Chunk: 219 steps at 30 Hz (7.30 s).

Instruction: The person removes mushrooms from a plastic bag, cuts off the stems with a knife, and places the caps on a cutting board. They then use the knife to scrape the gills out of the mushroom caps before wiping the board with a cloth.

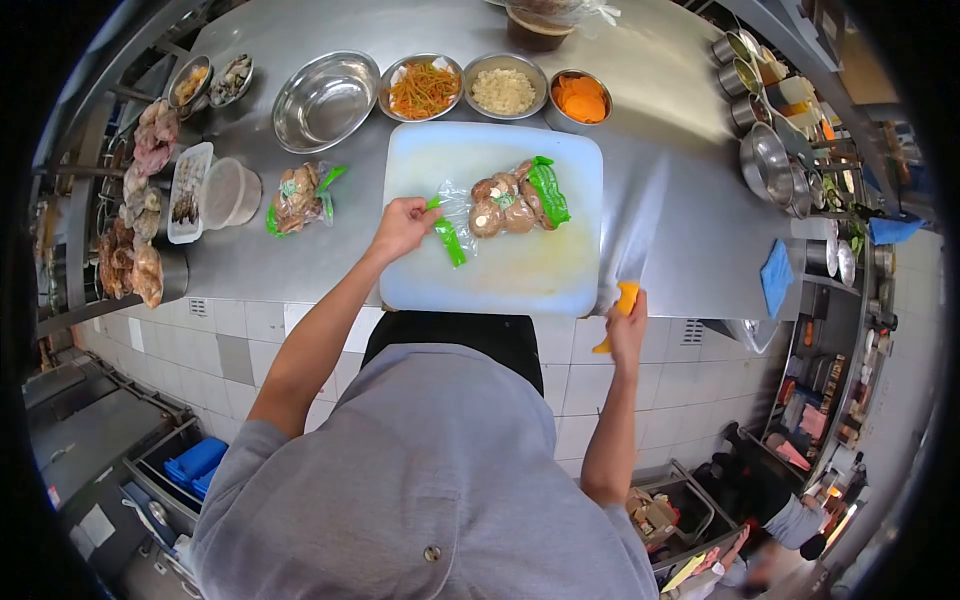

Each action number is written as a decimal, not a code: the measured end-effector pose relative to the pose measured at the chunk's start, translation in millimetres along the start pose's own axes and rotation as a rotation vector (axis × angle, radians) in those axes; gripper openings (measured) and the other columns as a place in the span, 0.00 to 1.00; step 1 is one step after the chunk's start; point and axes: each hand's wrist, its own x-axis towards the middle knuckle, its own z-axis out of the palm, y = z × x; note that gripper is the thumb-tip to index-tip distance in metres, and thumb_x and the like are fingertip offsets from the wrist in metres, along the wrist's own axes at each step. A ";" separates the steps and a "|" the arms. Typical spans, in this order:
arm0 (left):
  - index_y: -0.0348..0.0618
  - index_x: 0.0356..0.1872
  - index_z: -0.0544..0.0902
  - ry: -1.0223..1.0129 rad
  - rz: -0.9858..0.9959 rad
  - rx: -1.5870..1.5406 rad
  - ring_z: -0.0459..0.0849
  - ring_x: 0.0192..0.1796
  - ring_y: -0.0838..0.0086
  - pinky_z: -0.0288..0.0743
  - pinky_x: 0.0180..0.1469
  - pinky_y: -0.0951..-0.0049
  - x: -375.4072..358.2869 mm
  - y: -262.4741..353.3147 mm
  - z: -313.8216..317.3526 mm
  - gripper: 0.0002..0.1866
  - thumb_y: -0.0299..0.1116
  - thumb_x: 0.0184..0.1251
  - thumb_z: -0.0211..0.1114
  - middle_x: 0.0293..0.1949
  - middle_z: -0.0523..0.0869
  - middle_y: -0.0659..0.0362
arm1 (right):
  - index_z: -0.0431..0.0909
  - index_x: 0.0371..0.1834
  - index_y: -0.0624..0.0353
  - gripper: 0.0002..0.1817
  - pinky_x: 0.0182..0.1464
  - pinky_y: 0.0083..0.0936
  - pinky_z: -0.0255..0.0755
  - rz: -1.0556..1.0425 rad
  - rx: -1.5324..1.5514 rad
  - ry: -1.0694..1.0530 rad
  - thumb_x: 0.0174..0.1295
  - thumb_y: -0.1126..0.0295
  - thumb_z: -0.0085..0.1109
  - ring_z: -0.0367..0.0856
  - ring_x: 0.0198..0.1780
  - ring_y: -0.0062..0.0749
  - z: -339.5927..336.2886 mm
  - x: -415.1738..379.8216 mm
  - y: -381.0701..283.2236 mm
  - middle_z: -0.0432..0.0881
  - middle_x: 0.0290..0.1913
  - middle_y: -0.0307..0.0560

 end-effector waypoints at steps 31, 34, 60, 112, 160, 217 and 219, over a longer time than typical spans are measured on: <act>0.40 0.30 0.89 0.072 0.110 0.294 0.89 0.35 0.46 0.82 0.42 0.50 -12.1 2.6 2.5 0.11 0.37 0.63 0.65 0.30 0.89 0.45 | 0.69 0.51 0.59 0.10 0.28 0.53 0.77 -0.461 -0.862 -0.362 0.75 0.69 0.59 0.84 0.28 0.62 87.9 -132.2 -56.5 0.82 0.34 0.60; 0.39 0.30 0.89 0.074 0.133 0.299 0.88 0.33 0.47 0.83 0.41 0.51 -13.2 -2.6 -0.8 0.11 0.36 0.63 0.66 0.30 0.89 0.45 | 0.70 0.55 0.57 0.12 0.29 0.51 0.77 -0.335 -0.976 -0.397 0.74 0.69 0.60 0.85 0.28 0.61 47.8 -155.8 -40.4 0.82 0.34 0.59; 0.36 0.53 0.86 0.450 0.058 -0.046 0.84 0.38 0.78 0.78 0.45 0.73 -45.5 -62.5 -105.2 0.11 0.27 0.73 0.71 0.38 0.90 0.58 | 0.81 0.62 0.60 0.21 0.52 0.30 0.81 -0.459 -0.466 0.182 0.66 0.73 0.71 0.83 0.60 0.38 10.1 77.3 -18.8 0.82 0.57 0.51; 0.42 0.80 0.65 0.640 0.690 -0.034 0.68 0.79 0.43 0.64 0.78 0.48 -101.0 -17.6 -80.2 0.47 0.32 0.60 0.79 0.77 0.70 0.40 | 0.76 0.39 0.62 0.07 0.34 0.22 0.68 -0.649 -0.001 -0.563 0.78 0.72 0.59 0.73 0.30 0.18 315.8 -22.0 -254.9 0.76 0.29 0.38; 0.44 0.47 0.94 0.579 0.727 -0.431 0.79 0.71 0.60 0.69 0.76 0.59 -54.6 -12.4 -188.6 0.09 0.23 0.68 0.75 0.56 0.93 0.56 | 0.78 0.37 0.62 0.08 0.35 0.15 0.63 -0.623 0.190 -0.404 0.77 0.72 0.64 0.66 0.32 0.11 341.3 -8.2 -265.4 0.73 0.30 0.28; 0.41 0.30 0.77 0.275 0.666 -0.394 0.70 0.33 0.88 0.66 0.36 0.81 -45.2 25.9 -232.7 0.14 0.27 0.75 0.73 0.30 0.77 0.70 | 0.86 0.39 0.64 0.04 0.33 0.15 0.68 -0.666 0.295 -0.405 0.71 0.75 0.71 0.73 0.31 0.10 323.6 8.3 -288.9 0.84 0.31 0.34; 0.42 0.27 0.78 0.332 0.676 -0.267 0.65 0.28 0.87 0.62 0.30 0.80 -44.8 21.5 -229.4 0.15 0.28 0.71 0.76 0.25 0.74 0.71 | 0.87 0.39 0.64 0.03 0.33 0.14 0.64 -0.685 0.223 -0.352 0.70 0.76 0.71 0.71 0.31 0.09 317.2 2.5 -283.6 0.83 0.30 0.33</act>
